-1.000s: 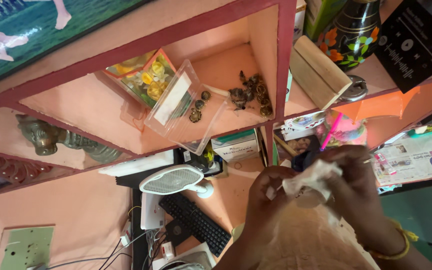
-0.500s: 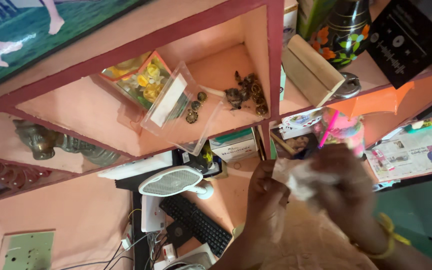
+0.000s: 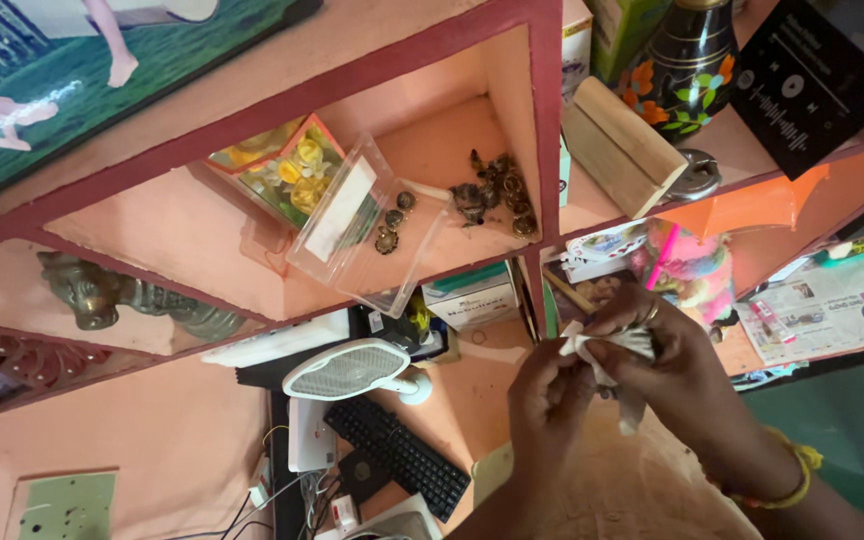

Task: The person wipes a clear plastic container with a cloth, then removes small metal jewelry pieces from a cloth pouch and wipes each piece individually with the cloth. The cleaned pieces are placed into the container on a shelf.

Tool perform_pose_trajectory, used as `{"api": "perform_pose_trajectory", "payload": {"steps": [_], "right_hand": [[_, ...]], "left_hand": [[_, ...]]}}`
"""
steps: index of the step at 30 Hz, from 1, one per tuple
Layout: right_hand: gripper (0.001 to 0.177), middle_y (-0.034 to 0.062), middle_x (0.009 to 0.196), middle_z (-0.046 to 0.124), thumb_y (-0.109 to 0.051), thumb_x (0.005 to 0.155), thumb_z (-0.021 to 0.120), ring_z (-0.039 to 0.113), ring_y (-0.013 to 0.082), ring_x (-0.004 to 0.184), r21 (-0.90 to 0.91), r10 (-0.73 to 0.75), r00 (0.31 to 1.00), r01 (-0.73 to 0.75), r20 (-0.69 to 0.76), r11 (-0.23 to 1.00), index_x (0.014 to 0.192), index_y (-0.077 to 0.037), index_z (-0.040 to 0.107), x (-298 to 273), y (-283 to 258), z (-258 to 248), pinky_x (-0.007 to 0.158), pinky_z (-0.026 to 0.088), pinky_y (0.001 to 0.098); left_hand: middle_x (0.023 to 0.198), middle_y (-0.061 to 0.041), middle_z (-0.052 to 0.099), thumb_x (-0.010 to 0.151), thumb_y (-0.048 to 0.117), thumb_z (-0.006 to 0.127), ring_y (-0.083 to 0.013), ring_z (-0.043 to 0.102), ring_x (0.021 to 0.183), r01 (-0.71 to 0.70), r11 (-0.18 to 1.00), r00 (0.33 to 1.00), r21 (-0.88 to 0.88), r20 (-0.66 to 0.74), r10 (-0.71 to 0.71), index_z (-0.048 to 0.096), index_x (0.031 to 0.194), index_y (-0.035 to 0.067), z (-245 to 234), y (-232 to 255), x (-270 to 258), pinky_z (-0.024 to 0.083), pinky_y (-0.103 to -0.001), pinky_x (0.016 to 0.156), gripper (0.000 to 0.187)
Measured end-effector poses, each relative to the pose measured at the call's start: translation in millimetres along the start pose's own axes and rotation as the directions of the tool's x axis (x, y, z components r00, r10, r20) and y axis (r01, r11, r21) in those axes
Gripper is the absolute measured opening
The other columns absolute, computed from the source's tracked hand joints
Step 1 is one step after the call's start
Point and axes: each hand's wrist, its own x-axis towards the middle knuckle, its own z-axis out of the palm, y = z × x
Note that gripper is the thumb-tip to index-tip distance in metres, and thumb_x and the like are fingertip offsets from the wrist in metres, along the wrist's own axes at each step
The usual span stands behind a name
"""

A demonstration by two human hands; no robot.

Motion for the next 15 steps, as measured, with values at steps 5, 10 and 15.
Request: {"api": "perform_pose_trajectory", "payload": {"steps": [5, 10, 15], "right_hand": [[0.006, 0.01, 0.089, 0.067, -0.003, 0.099, 0.064, 0.065, 0.0136, 0.079, 0.033, 0.03, 0.999, -0.03, -0.011, 0.999, 0.103, -0.001, 0.066, 0, 4, -5, 0.068, 0.053, 0.0278], [0.011, 0.0101, 0.094, 0.067, -0.007, 0.102, 0.057, 0.063, 0.0141, 0.076, 0.162, 0.136, 0.956, -0.095, -0.259, 0.982, 0.112, -0.003, 0.059, 0, 4, -2, 0.059, 0.054, 0.028], [0.018, 0.0086, 0.112, 0.069, -0.008, 0.099, 0.064, 0.075, 0.0178, 0.082, 0.233, -0.318, 0.919, 0.37, -0.231, 0.899, 0.113, -0.011, 0.055, -13, -11, 6, 0.052, 0.057, 0.0253]], "left_hand": [[0.105, -0.003, 0.063, 0.1, 0.003, 0.066, -0.01, 0.061, 0.091, 0.085, 0.99, 0.996, -0.113, 0.03, -0.082, 0.063, 0.116, -0.001, -3, 1, 4, 0.049, -0.025, 0.076, 0.016], [0.102, -0.004, 0.061, 0.105, 0.002, 0.065, -0.0107, 0.056, 0.097, 0.15, 0.943, 0.988, -0.298, 0.012, -0.154, 0.064, 0.117, -0.001, -1, 10, 6, 0.045, -0.027, 0.087, 0.012], [0.107, -0.003, 0.059, 0.099, 0.002, 0.066, -0.0119, 0.06, 0.101, 0.062, 0.97, 0.995, -0.235, -0.064, -0.079, 0.061, 0.111, 0.001, 7, 19, 12, 0.048, -0.03, 0.094, 0.013]]}}
